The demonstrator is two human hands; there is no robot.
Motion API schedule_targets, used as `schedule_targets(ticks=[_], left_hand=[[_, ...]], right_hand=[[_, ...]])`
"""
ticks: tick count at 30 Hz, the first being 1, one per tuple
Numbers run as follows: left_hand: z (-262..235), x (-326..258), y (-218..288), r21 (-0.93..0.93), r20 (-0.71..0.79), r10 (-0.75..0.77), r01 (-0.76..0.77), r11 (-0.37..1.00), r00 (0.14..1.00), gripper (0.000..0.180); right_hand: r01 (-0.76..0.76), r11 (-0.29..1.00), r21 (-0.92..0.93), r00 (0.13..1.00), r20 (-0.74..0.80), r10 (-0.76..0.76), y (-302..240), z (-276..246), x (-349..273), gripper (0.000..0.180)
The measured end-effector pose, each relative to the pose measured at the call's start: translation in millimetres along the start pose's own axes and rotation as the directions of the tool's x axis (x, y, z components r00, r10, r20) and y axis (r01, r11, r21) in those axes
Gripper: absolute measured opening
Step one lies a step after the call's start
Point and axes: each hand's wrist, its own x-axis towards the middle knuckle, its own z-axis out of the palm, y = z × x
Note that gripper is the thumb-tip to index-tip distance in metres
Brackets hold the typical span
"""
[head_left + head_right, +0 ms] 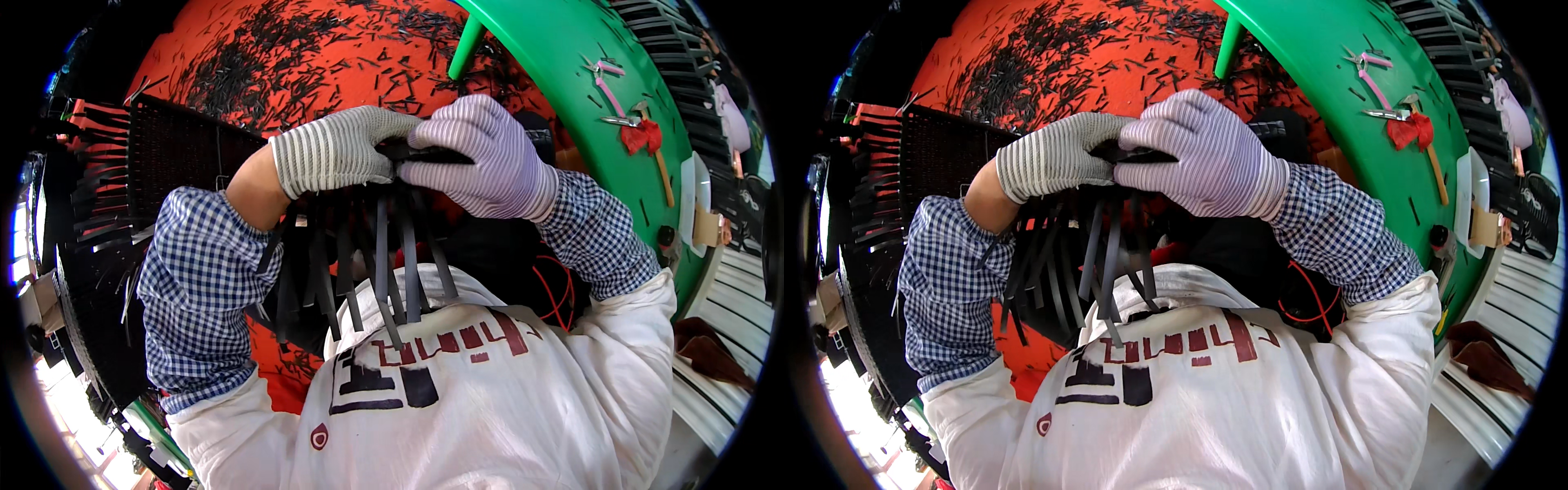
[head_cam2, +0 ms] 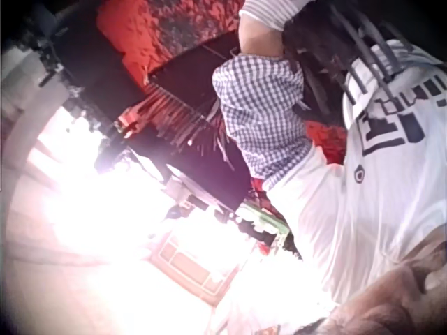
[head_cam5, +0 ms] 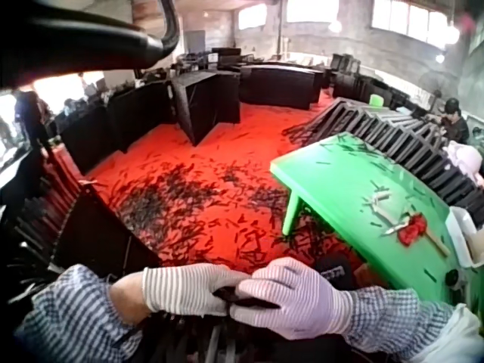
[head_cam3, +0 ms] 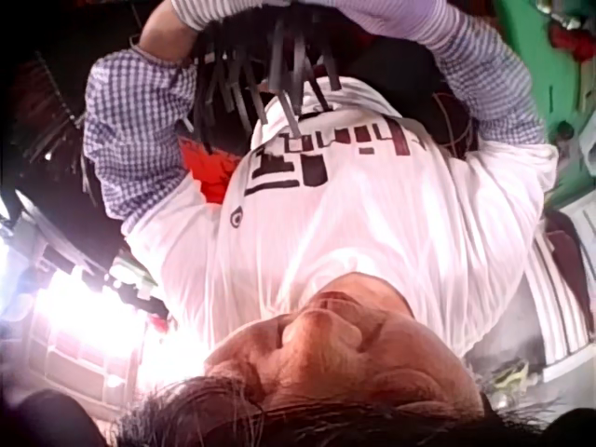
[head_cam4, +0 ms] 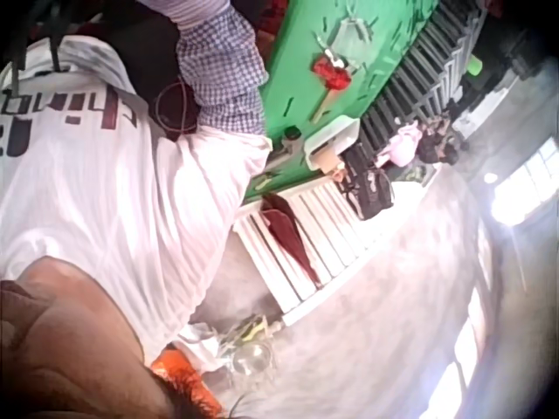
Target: The person assembles a wicker panel by hand, weaving black plastic strips into a frame, cutting the ends with pliers, and securing them using a pneumatic staple gun.
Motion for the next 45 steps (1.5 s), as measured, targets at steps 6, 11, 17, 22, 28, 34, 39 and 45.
schedule_targets(ticks=[6, 11, 17, 22, 28, 34, 39, 45], left_hand=[[-8, 5, 2, -0.031, 0.03, -0.08, 0.081, 0.996, 0.996, 0.073], [-8, 0, -10, -0.103, -0.013, 0.064, -0.065, 0.993, 0.998, 0.064], [-5, 2, -15, -0.181, -0.016, 0.053, -0.055, 0.982, 0.998, 0.062], [-16, 0, -7, -0.267, 0.088, -0.034, 0.057, 0.962, 0.996, 0.068], [-11, 2, -20, -0.375, -0.073, 0.046, -0.07, 0.924, 0.996, 0.048], [-4, 3, -19, -0.41, -0.116, 0.024, -0.07, 0.91, 0.993, 0.047], [-11, 3, -23, -0.418, -0.05, 0.078, -0.092, 0.904, 0.996, 0.049], [-8, -2, -12, -0.511, -0.037, 0.059, -0.07, 0.857, 0.998, 0.048]], right_hand=[[0.105, 0.972, -0.21, 0.993, 0.082, -0.09, 3, 6, -2, 0.031], [0.186, 0.967, -0.174, 0.968, 0.2, -0.15, 4, 4, 14, 0.028], [0.196, 0.979, -0.064, 0.942, 0.291, -0.169, 5, 1, 23, 0.035], [0.215, 0.965, -0.148, 0.955, 0.24, -0.176, 5, 1, 19, 0.026], [0.14, 0.982, -0.13, 0.967, 0.232, -0.107, 4, 0, 22, 0.029], [0.159, 0.98, -0.123, 0.97, 0.206, -0.131, 5, 2, 22, 0.028], [0.039, 0.997, -0.07, 0.985, 0.171, -0.027, -1, 3, 25, 0.023], [-0.041, 0.999, -0.015, 0.984, 0.172, 0.043, -2, 1, 27, 0.019]])
